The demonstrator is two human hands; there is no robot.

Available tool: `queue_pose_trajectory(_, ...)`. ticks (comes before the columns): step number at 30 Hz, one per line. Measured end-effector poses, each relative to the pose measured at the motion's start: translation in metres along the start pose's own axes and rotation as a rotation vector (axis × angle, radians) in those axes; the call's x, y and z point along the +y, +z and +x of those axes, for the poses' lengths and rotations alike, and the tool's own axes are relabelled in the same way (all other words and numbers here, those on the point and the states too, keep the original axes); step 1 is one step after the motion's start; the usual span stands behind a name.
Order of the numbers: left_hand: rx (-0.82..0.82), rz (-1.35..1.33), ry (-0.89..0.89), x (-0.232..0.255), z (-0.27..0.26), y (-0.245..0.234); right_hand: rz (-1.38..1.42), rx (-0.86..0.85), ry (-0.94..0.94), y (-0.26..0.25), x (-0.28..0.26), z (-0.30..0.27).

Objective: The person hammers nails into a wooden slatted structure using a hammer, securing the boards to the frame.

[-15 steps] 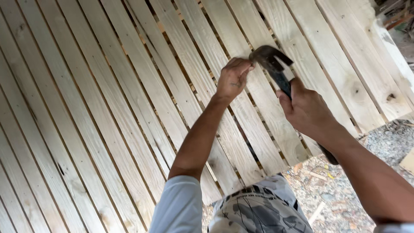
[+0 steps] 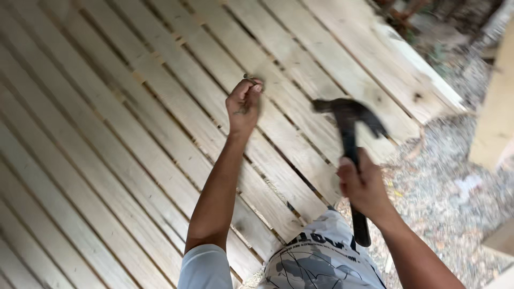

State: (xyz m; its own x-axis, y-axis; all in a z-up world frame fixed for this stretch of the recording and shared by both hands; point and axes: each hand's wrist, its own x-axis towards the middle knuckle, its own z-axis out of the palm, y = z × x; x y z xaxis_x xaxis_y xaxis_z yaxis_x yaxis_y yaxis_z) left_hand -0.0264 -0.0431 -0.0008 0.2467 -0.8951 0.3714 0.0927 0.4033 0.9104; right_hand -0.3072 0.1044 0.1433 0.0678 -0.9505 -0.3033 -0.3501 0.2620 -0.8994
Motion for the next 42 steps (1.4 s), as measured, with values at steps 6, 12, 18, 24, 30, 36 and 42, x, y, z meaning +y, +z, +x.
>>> queue_pose_trajectory(6,-0.061,0.328,-0.230,0.005,0.025,0.018,-0.138,-0.070,0.067,0.005,0.005,-0.008)
queue_pose_trajectory(12,-0.137,0.410,0.174,0.011,0.035,0.017,-0.090,-0.074,0.050,0.003,-0.004,0.002)
queue_pose_trajectory(18,-0.168,0.486,0.072,0.021,0.037,0.019,-0.118,-0.087,-0.015,-0.003,-0.024,0.013)
queue_pose_trajectory(24,-0.183,0.555,0.107,0.020,0.036,0.020,-0.266,-0.102,-0.158,-0.006,-0.044,0.030)
queue_pose_trajectory(30,-0.188,0.597,0.090,0.021,0.037,0.021,-0.333,-0.094,-0.535,-0.016,-0.106,0.057)
queue_pose_trajectory(36,-0.216,0.662,0.234,0.016,0.036,0.019,-0.281,0.027,-0.698,-0.017,-0.132,0.056)
queue_pose_trajectory(42,-0.185,0.642,0.291,0.008,0.034,0.018,-0.720,-0.105,-0.573,0.013,-0.081,0.106)
